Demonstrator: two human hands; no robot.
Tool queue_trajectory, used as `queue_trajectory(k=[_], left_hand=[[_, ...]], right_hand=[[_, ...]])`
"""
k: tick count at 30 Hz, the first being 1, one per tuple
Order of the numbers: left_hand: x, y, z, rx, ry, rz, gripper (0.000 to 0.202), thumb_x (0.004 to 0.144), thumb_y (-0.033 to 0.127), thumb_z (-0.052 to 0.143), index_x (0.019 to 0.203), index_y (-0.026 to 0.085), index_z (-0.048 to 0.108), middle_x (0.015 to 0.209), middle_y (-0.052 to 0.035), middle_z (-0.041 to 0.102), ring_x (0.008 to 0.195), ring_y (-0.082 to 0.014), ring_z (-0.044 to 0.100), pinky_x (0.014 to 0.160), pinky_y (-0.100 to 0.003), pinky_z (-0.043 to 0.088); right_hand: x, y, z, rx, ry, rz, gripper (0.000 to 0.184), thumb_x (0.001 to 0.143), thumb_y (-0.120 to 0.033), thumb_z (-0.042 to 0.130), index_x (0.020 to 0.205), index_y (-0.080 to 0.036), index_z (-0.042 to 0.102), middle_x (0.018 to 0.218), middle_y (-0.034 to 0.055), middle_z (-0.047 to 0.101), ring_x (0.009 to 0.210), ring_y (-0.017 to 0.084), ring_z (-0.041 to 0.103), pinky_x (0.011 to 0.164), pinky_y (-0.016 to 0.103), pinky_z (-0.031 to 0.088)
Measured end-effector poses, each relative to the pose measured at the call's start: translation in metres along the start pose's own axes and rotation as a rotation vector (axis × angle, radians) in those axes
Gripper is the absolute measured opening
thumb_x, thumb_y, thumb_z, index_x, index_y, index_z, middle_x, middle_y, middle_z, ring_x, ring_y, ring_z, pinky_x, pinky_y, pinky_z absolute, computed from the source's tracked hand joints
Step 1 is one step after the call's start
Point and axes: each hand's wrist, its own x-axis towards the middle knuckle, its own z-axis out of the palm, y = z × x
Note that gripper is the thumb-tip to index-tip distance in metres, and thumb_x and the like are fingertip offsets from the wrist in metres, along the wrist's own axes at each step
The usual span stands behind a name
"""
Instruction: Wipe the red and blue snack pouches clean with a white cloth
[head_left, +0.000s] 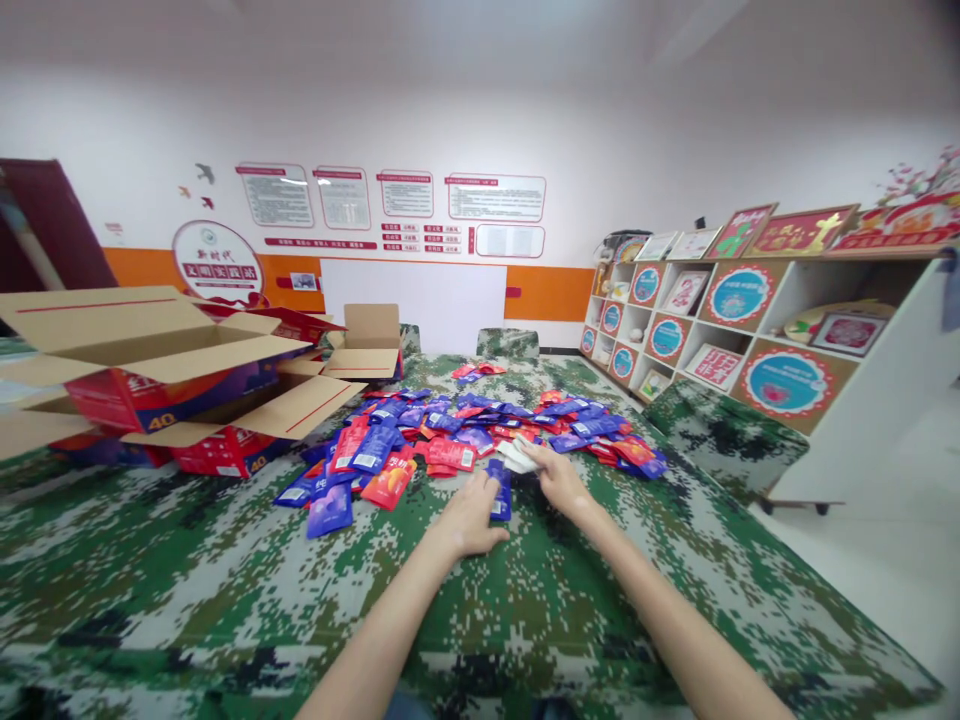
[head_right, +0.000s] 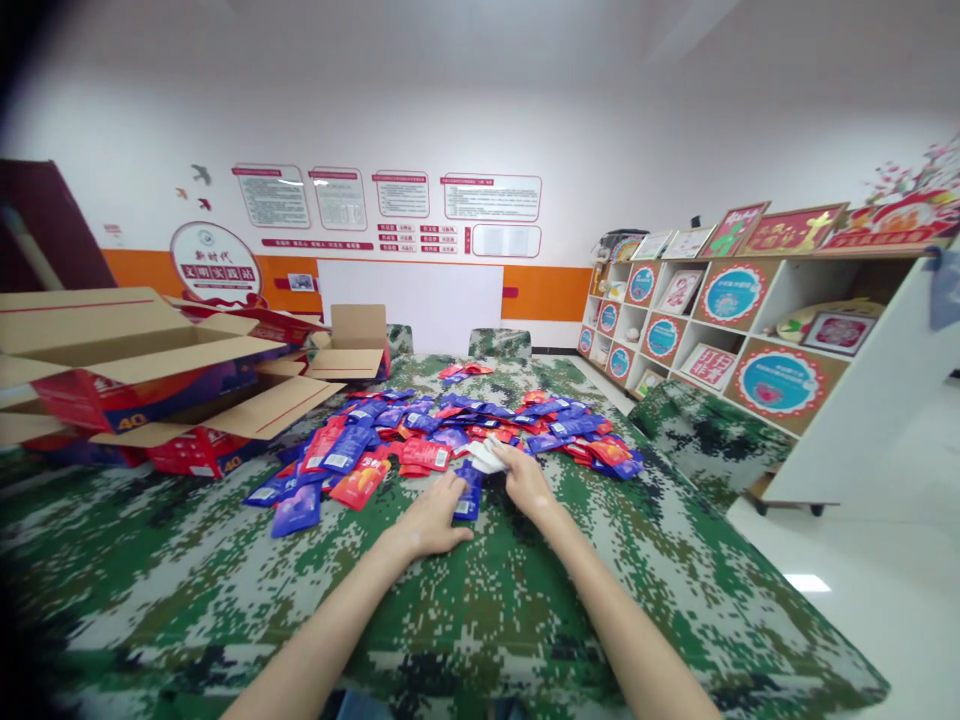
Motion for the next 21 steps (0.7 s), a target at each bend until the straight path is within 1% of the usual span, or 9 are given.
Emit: queue_trajectory(k=[3, 6, 8, 11, 13, 15, 18, 20, 21], left_hand=[[0.014, 0.000, 0.011, 0.044, 0.035, -0.139, 0.075, 0.053, 0.058, 0.073, 0.109, 0.018, 0.046, 0.115, -0.0107, 0.046, 0.112, -0.0320, 0.043, 0.095, -0.040, 0.035], [0.027, 0.001, 0.015, 0.092, -0.001, -0.168, 0.078, 0.053, 0.062, 0.071, 0.110, 0.016, 0.045, 0.114, -0.0135, 0.049, 0.110, -0.0338, 0.046, 0.094, -0.040, 0.035], [0.033, 0.003, 0.013, 0.122, -0.037, -0.155, 0.072, 0.058, 0.056, 0.070, 0.112, 0.016, 0.045, 0.111, -0.0144, 0.052, 0.105, -0.0336, 0.050, 0.090, -0.040, 0.038], [0.037, 0.006, 0.007, 0.141, -0.063, -0.125, 0.055, 0.069, 0.034, 0.064, 0.117, 0.017, 0.044, 0.101, -0.0134, 0.058, 0.095, -0.0318, 0.056, 0.082, -0.038, 0.042], [0.035, 0.006, 0.004, 0.142, -0.061, -0.106, 0.051, 0.071, 0.018, 0.056, 0.121, 0.019, 0.044, 0.098, -0.0123, 0.060, 0.092, -0.0303, 0.058, 0.078, -0.037, 0.043], [0.033, 0.001, 0.001, 0.125, -0.047, -0.084, 0.051, 0.070, 0.007, 0.050, 0.119, 0.022, 0.047, 0.099, -0.0112, 0.060, 0.092, -0.0279, 0.059, 0.078, -0.034, 0.043], [0.035, -0.011, -0.002, 0.028, 0.012, -0.043, 0.045, 0.071, 0.001, 0.042, 0.107, 0.024, 0.058, 0.099, -0.0080, 0.059, 0.093, -0.0227, 0.058, 0.081, -0.030, 0.043], [0.044, -0.018, -0.003, -0.071, 0.081, -0.015, 0.043, 0.074, 0.001, 0.040, 0.105, 0.023, 0.060, 0.098, -0.0068, 0.059, 0.095, -0.0201, 0.057, 0.085, -0.029, 0.042], [0.052, -0.020, -0.003, -0.124, 0.125, -0.007, 0.043, 0.074, 0.001, 0.039, 0.106, 0.022, 0.060, 0.099, -0.0065, 0.060, 0.096, -0.0194, 0.057, 0.087, -0.029, 0.041]], right_hand=[[-0.018, 0.023, -0.024, -0.101, 0.010, 0.055, 0.066, 0.063, 0.001, 0.035, 0.121, -0.020, 0.058, 0.127, 0.0039, 0.055, 0.119, 0.019, 0.049, 0.103, 0.037, 0.035], [-0.033, 0.040, -0.039, -0.172, -0.007, 0.092, 0.066, 0.062, 0.001, 0.034, 0.121, -0.018, 0.058, 0.127, 0.0052, 0.055, 0.118, 0.019, 0.050, 0.102, 0.037, 0.037], [-0.039, 0.047, -0.045, -0.196, -0.019, 0.098, 0.067, 0.061, 0.001, 0.033, 0.121, -0.017, 0.057, 0.127, 0.0057, 0.055, 0.118, 0.018, 0.049, 0.103, 0.037, 0.036], [-0.044, 0.055, -0.049, -0.240, -0.048, 0.118, 0.068, 0.061, 0.002, 0.032, 0.121, -0.016, 0.058, 0.127, 0.0066, 0.055, 0.119, 0.018, 0.049, 0.103, 0.036, 0.036], [-0.047, 0.059, -0.050, -0.279, -0.073, 0.139, 0.066, 0.062, 0.001, 0.033, 0.120, -0.016, 0.058, 0.128, 0.0079, 0.054, 0.119, 0.019, 0.048, 0.102, 0.036, 0.036], [-0.050, 0.062, -0.049, -0.311, -0.097, 0.152, 0.063, 0.064, 0.001, 0.034, 0.120, -0.015, 0.058, 0.129, 0.0091, 0.053, 0.119, 0.020, 0.048, 0.102, 0.036, 0.036], [-0.053, 0.062, -0.049, -0.337, -0.123, 0.158, 0.060, 0.068, 0.000, 0.035, 0.122, -0.016, 0.057, 0.129, 0.0107, 0.053, 0.119, 0.021, 0.048, 0.101, 0.036, 0.036], [-0.051, 0.058, -0.050, -0.341, -0.131, 0.150, 0.058, 0.070, -0.001, 0.036, 0.122, -0.016, 0.057, 0.128, 0.0117, 0.053, 0.118, 0.022, 0.048, 0.100, 0.035, 0.036], [-0.050, 0.056, -0.052, -0.336, -0.139, 0.140, 0.056, 0.071, -0.002, 0.037, 0.121, -0.016, 0.057, 0.126, 0.0117, 0.055, 0.115, 0.022, 0.050, 0.098, 0.034, 0.037]])
